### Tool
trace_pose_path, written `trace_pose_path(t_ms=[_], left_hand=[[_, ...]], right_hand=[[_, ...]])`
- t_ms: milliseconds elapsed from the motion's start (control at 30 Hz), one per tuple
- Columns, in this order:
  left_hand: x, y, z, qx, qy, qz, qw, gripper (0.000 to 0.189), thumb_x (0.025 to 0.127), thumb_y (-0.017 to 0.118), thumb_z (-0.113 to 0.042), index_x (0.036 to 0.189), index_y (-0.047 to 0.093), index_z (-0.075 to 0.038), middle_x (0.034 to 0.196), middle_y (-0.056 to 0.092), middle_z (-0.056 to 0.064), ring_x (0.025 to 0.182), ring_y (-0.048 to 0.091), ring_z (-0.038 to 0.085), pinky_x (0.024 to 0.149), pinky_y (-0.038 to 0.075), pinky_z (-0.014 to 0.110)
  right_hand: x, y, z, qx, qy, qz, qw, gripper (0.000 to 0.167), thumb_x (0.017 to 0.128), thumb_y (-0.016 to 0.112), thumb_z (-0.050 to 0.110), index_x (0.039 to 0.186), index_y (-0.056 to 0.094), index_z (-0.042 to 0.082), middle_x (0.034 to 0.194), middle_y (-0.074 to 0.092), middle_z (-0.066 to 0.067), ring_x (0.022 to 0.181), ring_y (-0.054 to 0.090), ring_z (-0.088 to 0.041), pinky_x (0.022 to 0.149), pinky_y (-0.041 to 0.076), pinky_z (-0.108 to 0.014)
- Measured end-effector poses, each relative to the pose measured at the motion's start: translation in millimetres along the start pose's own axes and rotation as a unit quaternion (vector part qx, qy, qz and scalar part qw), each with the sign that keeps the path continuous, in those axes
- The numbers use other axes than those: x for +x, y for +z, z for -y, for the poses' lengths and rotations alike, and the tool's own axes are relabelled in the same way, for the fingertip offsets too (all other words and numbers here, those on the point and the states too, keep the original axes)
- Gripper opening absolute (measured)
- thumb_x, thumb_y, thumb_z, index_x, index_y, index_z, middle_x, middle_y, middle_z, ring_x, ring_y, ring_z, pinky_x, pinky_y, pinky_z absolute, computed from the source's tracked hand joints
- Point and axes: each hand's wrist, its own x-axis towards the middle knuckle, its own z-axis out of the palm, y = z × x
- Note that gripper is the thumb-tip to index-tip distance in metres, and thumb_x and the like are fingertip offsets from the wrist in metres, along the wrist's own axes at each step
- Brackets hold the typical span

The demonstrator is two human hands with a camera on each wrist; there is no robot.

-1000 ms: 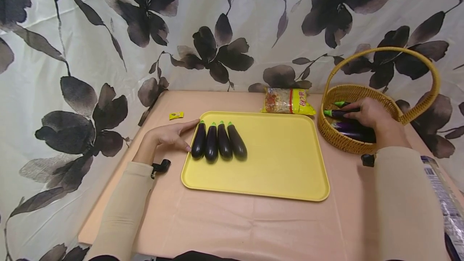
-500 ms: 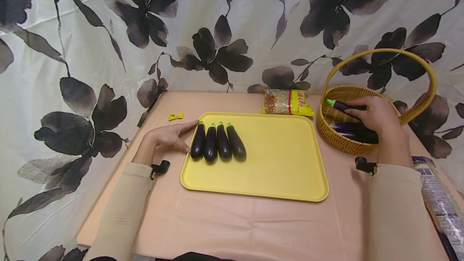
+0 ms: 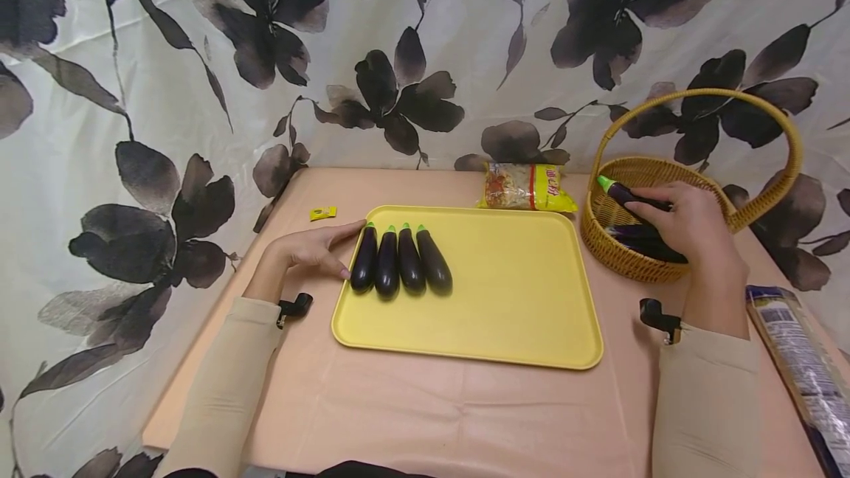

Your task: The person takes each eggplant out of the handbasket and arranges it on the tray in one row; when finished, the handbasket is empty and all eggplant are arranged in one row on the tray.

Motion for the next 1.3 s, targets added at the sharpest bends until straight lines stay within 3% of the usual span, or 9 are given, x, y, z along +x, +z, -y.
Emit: trace_pose_path(t_ms=[300, 433, 533, 700, 833, 967, 1133, 1300], left_hand=[[1.1, 0.7, 1.5, -0.005, 0.001, 0.001, 1.0, 0.129, 0.068, 0.099, -0.024, 0.169, 0.017, -0.024, 0.175, 0.014, -0.002, 0.162, 0.004, 0.017, 0.132, 0.008, 0.045], [0.2, 0.0, 1.4, -0.004, -0.001, 0.001, 1.0, 0.13, 0.068, 0.099, -0.025, 0.169, 0.017, -0.025, 0.176, 0.013, -0.002, 0.162, 0.004, 0.017, 0.132, 0.008, 0.045], [-0.1, -0.1, 0.9, -0.003, -0.002, 0.001, 1.0, 0.13, 0.068, 0.099, -0.027, 0.169, 0.016, -0.025, 0.176, 0.013, -0.001, 0.162, 0.003, 0.018, 0.132, 0.008, 0.046], [-1.0, -0.3, 0.4, -0.001, 0.0, -0.001, 1.0, 0.131, 0.068, 0.099, -0.027, 0.169, 0.017, -0.023, 0.176, 0.013, 0.0, 0.162, 0.003, 0.02, 0.132, 0.008, 0.048], [-0.7, -0.3, 0.9, -0.005, -0.001, -0.001, 1.0, 0.131, 0.067, 0.099, -0.027, 0.169, 0.017, -0.024, 0.176, 0.013, -0.001, 0.162, 0.003, 0.017, 0.132, 0.008, 0.046], [0.3, -0.1, 1.1, -0.004, 0.001, 0.0, 1.0, 0.13, 0.068, 0.099, -0.026, 0.169, 0.016, -0.024, 0.176, 0.013, -0.001, 0.162, 0.003, 0.018, 0.132, 0.007, 0.046], [0.9, 0.6, -0.6, -0.003, 0.006, 0.004, 1.0, 0.129, 0.07, 0.098, -0.023, 0.169, 0.016, -0.022, 0.176, 0.013, -0.001, 0.162, 0.003, 0.02, 0.132, 0.006, 0.047], [1.0, 0.1, 0.2, -0.003, 0.012, 0.005, 0.9999, 0.127, 0.071, 0.097, -0.022, 0.169, 0.016, -0.021, 0.176, 0.014, -0.001, 0.162, 0.003, 0.02, 0.132, 0.006, 0.047]], right_hand=[[-4.8, 4.0, 15.0, 0.033, -0.002, 0.0, 0.9994, 0.062, 0.104, 0.057, 0.053, 0.143, 0.062, 0.006, 0.138, 0.055, -0.032, 0.121, 0.046, -0.05, 0.089, 0.046, -0.065], [-5.6, 6.5, 24.1, 0.039, -0.019, -0.01, 0.999, 0.056, 0.103, 0.061, 0.048, 0.141, 0.065, 0.006, 0.133, 0.058, -0.029, 0.115, 0.049, -0.046, 0.079, 0.051, -0.036], [-6.2, 9.0, 31.3, 0.055, -0.041, -0.027, 0.9973, 0.052, 0.102, 0.065, 0.045, 0.138, 0.068, 0.008, 0.126, 0.063, -0.025, 0.106, 0.052, -0.036, 0.067, 0.04, -0.015], [-5.9, 14.8, 43.9, 0.094, -0.072, -0.044, 0.992, 0.045, 0.1, 0.069, 0.04, 0.135, 0.071, 0.012, 0.125, 0.068, -0.02, 0.096, 0.049, -0.003, 0.065, 0.039, -0.004], [-5.0, 19.8, 53.4, 0.114, -0.096, -0.043, 0.9879, 0.042, 0.1, 0.071, 0.035, 0.135, 0.072, 0.013, 0.13, 0.069, -0.022, 0.094, 0.045, 0.012, 0.068, 0.038, -0.001], [-4.3, 27.8, 63.0, 0.152, -0.114, -0.036, 0.9811, 0.037, 0.099, 0.073, 0.03, 0.133, 0.073, 0.016, 0.126, 0.071, -0.018, 0.09, 0.052, 0.002, 0.065, 0.042, -0.007], [-1.2, 41.1, 75.1, 0.233, -0.138, -0.022, 0.9624, 0.035, 0.098, 0.074, 0.022, 0.133, 0.074, 0.015, 0.13, 0.073, -0.001, 0.099, 0.064, 0.001, 0.071, 0.052, -0.009], [-0.7, 54.0, 87.3, 0.246, -0.121, 0.001, 0.9616, 0.035, 0.099, 0.073, 0.027, 0.132, 0.074, 0.016, 0.133, 0.069, -0.004, 0.094, 0.065, -0.002, 0.067, 0.055, -0.015]])
